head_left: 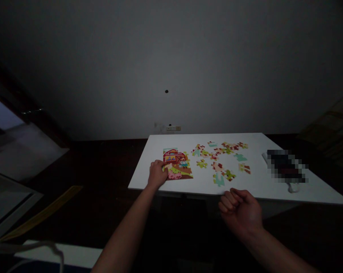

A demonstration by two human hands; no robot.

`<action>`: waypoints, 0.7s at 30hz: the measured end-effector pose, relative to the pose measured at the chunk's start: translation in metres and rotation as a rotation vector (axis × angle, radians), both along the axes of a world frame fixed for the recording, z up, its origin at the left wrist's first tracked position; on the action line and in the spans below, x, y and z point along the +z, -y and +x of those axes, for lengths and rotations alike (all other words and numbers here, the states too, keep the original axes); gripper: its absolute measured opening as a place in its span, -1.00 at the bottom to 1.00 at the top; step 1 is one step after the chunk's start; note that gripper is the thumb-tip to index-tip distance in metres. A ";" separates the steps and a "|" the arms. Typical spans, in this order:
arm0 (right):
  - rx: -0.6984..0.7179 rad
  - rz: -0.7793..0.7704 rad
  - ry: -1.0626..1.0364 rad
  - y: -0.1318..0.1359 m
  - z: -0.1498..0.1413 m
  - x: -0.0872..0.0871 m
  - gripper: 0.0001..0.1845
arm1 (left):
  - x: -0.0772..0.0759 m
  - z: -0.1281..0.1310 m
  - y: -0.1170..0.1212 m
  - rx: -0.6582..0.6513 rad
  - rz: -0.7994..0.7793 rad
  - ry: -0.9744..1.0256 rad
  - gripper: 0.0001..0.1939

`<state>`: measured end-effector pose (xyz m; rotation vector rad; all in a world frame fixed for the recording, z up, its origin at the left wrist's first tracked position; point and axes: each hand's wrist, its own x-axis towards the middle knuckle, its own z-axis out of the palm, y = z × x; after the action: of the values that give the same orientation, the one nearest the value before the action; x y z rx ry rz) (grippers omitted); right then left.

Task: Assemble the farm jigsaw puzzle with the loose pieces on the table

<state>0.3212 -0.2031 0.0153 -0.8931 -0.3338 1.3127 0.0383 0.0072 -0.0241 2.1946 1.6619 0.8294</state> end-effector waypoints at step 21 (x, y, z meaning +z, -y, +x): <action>-0.149 -0.092 0.159 -0.008 -0.005 -0.009 -0.68 | 0.009 0.008 0.012 -0.011 0.030 -0.176 -0.65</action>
<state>0.3157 -0.1949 0.0067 -1.0829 -0.3263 1.1299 0.0462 -0.0044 -0.0147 2.3554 1.7250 0.6794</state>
